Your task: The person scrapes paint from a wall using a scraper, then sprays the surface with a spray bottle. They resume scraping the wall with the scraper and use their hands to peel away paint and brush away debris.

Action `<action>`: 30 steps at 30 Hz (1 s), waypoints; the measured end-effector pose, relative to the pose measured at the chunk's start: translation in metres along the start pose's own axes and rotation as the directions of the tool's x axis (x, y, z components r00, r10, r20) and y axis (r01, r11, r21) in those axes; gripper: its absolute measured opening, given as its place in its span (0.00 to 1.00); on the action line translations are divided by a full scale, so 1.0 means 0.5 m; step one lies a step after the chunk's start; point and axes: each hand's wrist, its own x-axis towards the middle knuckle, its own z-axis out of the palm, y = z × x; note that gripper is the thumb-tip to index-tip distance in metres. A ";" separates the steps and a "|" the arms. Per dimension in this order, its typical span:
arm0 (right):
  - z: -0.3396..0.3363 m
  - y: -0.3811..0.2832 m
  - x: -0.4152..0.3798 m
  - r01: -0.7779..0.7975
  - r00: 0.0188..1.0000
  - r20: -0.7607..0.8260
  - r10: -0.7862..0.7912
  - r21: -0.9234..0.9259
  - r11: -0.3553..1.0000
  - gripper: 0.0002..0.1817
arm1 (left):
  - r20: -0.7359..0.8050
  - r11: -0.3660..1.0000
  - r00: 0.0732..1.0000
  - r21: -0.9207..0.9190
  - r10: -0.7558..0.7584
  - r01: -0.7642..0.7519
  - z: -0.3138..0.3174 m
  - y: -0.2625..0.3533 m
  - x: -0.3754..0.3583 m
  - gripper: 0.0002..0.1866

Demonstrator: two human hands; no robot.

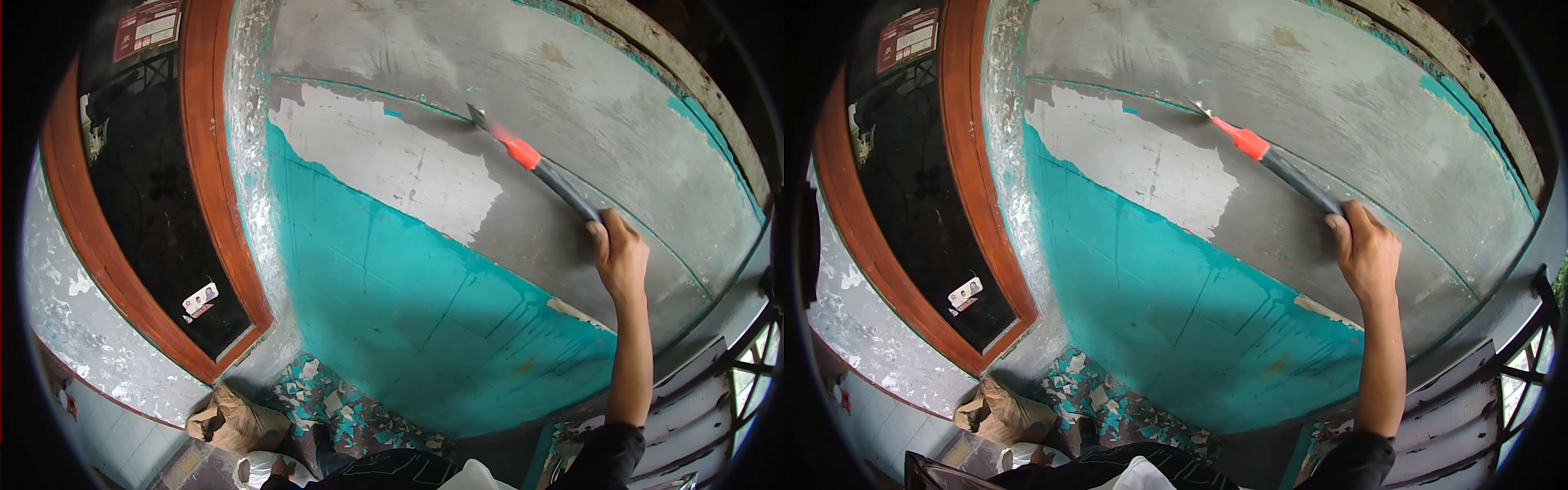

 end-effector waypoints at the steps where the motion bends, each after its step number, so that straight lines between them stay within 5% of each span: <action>1: -0.003 -0.002 0.008 -0.011 1.000 0.019 0.011 0.017 1.000 0.16 | -0.022 0.999 0.999 -0.022 -0.034 0.034 0.002 0.002 0.000 0.40; 7: -0.015 -0.008 0.014 -0.046 0.998 0.046 0.043 0.067 0.997 0.18 | -0.050 0.990 0.993 -0.097 -0.106 0.101 0.059 -0.014 0.023 0.39; 10: 0.003 -0.031 0.046 -0.048 0.996 0.085 0.041 0.078 0.996 0.18 | 0.002 0.999 0.999 -0.008 0.036 -0.036 0.014 0.062 0.001 0.38; 12: -0.008 -0.032 0.050 -0.050 0.995 0.089 0.041 0.095 0.994 0.19 | -0.039 0.975 0.999 -0.221 -0.001 -0.008 0.015 0.076 0.037 0.39; 16: -0.042 0.007 0.026 -0.067 0.988 0.148 0.049 0.122 0.990 0.23 | -0.055 0.934 0.996 -0.354 -0.066 0.042 0.030 0.046 0.044 0.38; 18: -0.045 0.022 0.013 -0.098 0.989 0.129 0.076 0.172 0.980 0.24 | -0.076 0.998 0.997 -0.059 -0.004 0.000 0.002 0.042 -0.009 0.38; 20: -0.064 0.034 0.014 -0.113 0.984 0.153 0.089 0.161 0.980 0.24 | -0.049 0.999 0.999 -0.043 -0.013 0.011 0.029 -0.020 0.026 0.39; 22: -0.089 0.039 0.018 0.058 0.995 0.078 -0.059 0.015 0.998 0.24 | -0.046 0.999 0.999 -0.050 -0.012 0.010 0.053 -0.058 0.048 0.39; 28: -0.116 0.030 0.061 0.249 0.969 0.045 -0.245 -0.153 0.956 0.18 | -0.045 0.999 0.999 -0.047 -0.002 0.000 0.059 -0.125 0.088 0.40; 30: -0.117 0.019 0.084 0.340 0.940 0.085 -0.329 -0.229 0.912 0.19 | -0.033 0.998 0.999 -0.058 -0.039 0.037 -0.002 -0.020 0.007 0.40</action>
